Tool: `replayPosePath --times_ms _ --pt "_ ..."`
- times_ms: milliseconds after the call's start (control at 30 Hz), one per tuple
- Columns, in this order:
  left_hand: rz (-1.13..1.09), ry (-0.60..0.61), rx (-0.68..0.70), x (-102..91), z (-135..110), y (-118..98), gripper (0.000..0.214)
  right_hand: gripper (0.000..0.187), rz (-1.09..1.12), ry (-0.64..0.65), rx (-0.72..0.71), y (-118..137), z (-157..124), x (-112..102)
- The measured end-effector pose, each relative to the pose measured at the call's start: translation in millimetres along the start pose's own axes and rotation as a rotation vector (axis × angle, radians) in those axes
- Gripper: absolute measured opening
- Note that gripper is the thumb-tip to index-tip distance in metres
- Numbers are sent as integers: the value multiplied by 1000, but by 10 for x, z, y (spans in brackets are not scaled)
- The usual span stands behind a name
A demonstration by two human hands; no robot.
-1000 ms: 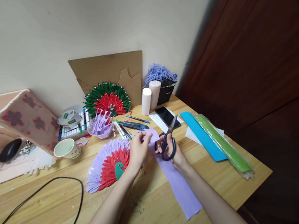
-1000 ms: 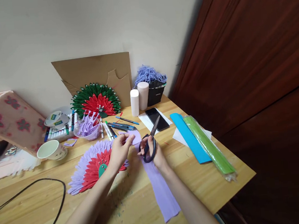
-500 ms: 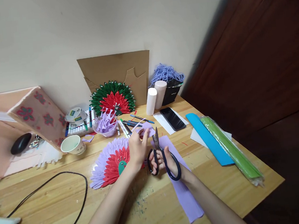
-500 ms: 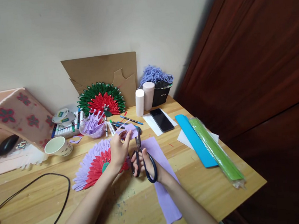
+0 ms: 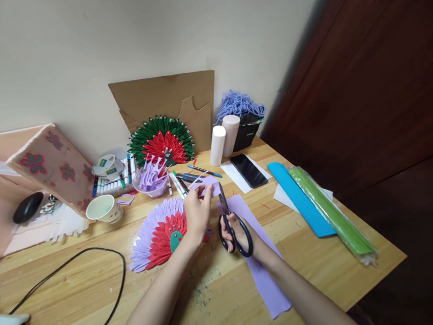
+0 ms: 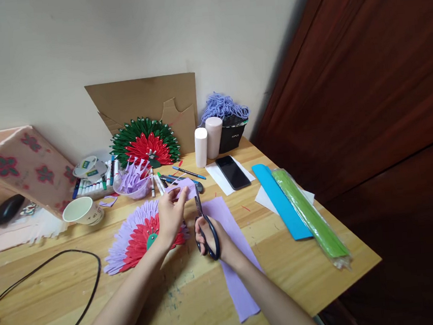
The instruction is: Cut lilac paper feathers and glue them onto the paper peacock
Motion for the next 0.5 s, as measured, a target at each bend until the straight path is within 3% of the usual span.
replayPosePath --times_ms 267,500 --pt "-346 -32 -255 -4 65 201 30 66 -90 -42 63 7 -21 27" --pt "-277 0 -183 -15 58 123 26 73 -103 56 -14 43 -81 105"
Point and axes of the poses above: each hand's wrist, its own z-axis towards the middle knuckle, its own x-axis out of the palm, y = z × x, the point moved 5 cm from there along z, towards the middle knuckle, and after that the axes turned 12 degrees about x, right-handed, at the moved point
